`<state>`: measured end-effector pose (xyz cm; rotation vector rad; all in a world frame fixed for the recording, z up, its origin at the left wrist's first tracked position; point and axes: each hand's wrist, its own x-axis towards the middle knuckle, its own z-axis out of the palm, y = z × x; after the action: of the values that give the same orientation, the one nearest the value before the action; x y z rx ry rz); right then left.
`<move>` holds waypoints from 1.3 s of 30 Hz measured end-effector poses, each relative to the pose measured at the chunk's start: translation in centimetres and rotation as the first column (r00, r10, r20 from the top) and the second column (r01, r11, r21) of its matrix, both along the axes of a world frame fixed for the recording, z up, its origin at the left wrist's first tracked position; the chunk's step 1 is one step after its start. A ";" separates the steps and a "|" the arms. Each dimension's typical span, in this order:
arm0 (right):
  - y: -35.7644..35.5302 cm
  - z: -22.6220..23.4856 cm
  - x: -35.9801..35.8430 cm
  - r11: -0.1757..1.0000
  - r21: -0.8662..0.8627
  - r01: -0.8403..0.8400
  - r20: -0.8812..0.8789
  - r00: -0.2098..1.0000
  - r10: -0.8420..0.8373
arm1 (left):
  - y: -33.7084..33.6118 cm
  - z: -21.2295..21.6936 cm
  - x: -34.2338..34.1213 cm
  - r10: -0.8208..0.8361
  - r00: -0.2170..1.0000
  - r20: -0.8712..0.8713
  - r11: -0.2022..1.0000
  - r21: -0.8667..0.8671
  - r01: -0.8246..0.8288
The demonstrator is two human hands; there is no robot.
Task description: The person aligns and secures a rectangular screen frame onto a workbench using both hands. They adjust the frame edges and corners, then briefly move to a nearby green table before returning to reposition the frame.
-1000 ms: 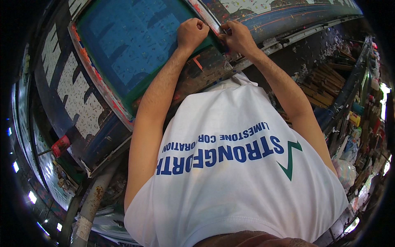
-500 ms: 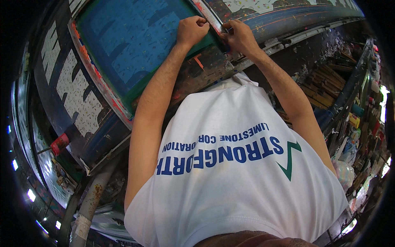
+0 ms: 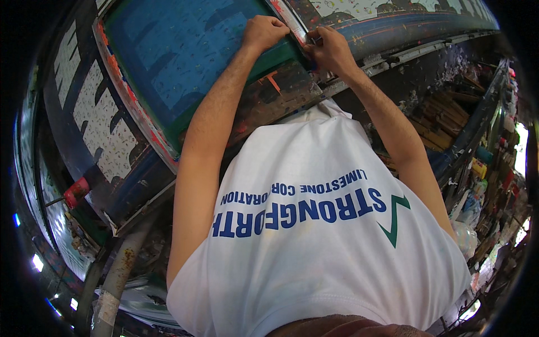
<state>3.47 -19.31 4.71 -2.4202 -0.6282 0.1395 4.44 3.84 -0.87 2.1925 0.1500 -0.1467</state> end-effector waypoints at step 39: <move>8.3 1.0 6.9 0.759 -0.572 -0.311 0.246 0.818 0.520 | 1.0 1.1 -1.0 -0.101 0.991 0.092 0.989 0.115 0.090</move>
<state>10.41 -11.02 5.69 -2.7881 -1.5051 -0.0022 3.47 4.80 0.22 2.3130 -0.0021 -0.0861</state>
